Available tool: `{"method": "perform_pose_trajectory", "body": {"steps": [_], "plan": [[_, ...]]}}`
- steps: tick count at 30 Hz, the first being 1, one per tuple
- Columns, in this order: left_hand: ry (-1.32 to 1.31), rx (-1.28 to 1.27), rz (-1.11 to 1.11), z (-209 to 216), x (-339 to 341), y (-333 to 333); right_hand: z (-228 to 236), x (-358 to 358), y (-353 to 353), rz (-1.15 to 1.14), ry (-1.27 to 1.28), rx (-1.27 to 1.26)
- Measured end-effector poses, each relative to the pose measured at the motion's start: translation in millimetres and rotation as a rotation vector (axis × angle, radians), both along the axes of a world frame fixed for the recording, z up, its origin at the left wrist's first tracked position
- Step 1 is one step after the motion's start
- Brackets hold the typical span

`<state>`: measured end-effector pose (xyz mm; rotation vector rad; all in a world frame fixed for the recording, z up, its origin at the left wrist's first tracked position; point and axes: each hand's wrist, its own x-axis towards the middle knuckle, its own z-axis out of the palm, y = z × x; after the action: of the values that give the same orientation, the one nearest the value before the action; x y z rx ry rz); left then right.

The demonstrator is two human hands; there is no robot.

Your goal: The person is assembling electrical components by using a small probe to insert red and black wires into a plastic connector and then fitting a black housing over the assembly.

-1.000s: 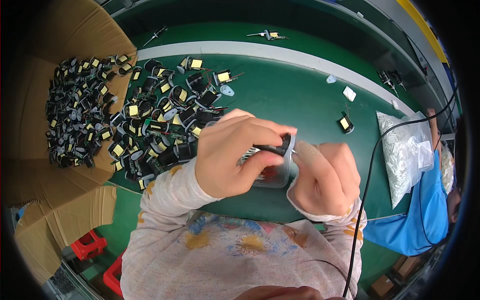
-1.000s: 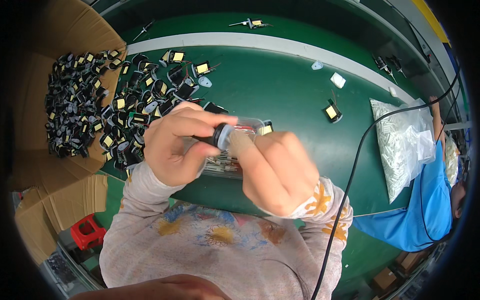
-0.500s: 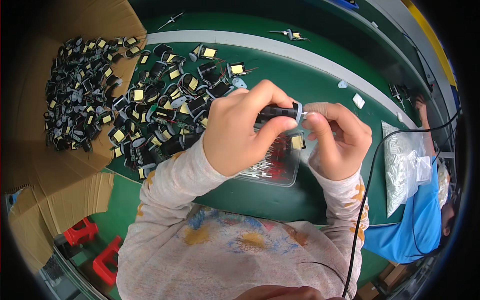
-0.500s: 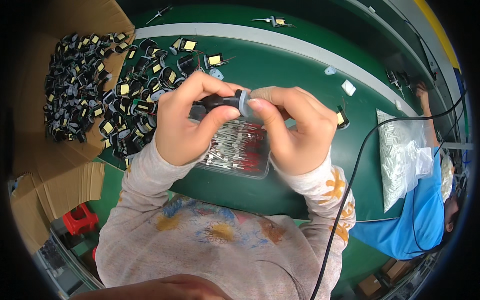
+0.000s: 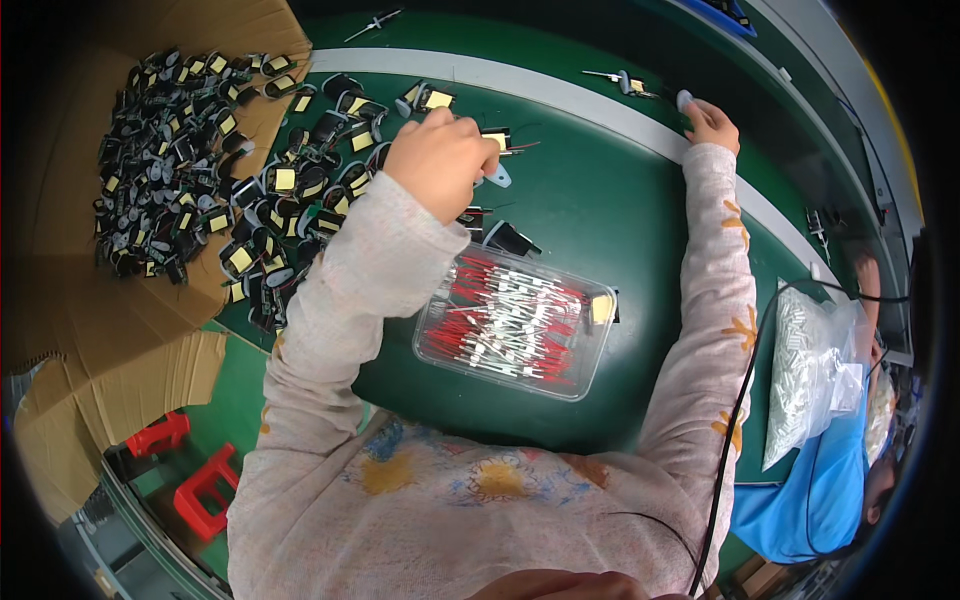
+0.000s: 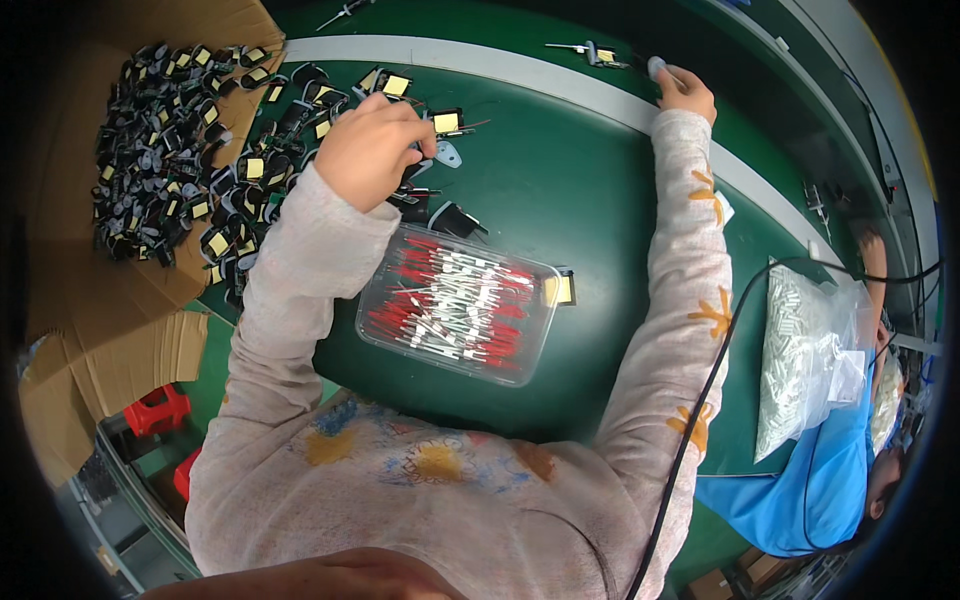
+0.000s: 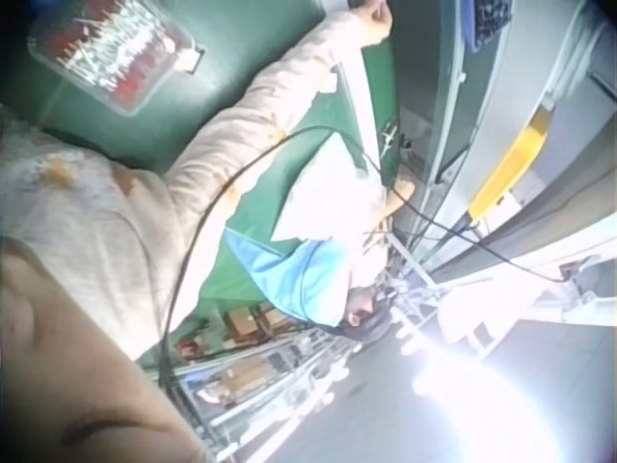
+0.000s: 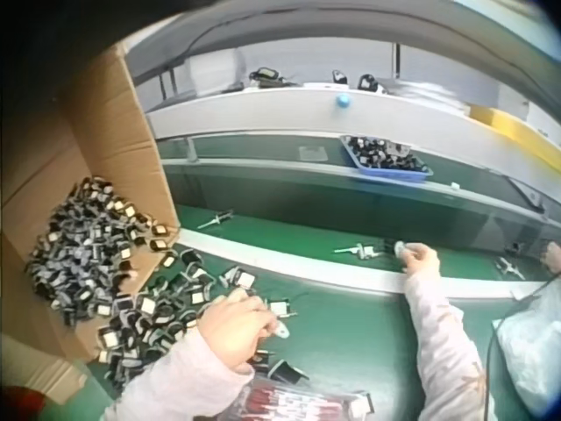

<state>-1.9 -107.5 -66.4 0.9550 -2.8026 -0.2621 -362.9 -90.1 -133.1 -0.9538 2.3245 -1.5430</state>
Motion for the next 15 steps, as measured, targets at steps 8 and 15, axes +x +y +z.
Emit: {"method": "perform_pose_trajectory", "body": {"steps": [8, 15], "plan": [[-0.169, -0.353, 0.111, -24.8, -28.9, -22.3, 49.9, 69.2, 51.3, 0.230, 0.926, -0.170], [-0.040, -0.455, 0.107, -21.0, -27.3, -21.0, 81.2, 205.8, 155.6, 1.200, 0.358, 0.183]]}}
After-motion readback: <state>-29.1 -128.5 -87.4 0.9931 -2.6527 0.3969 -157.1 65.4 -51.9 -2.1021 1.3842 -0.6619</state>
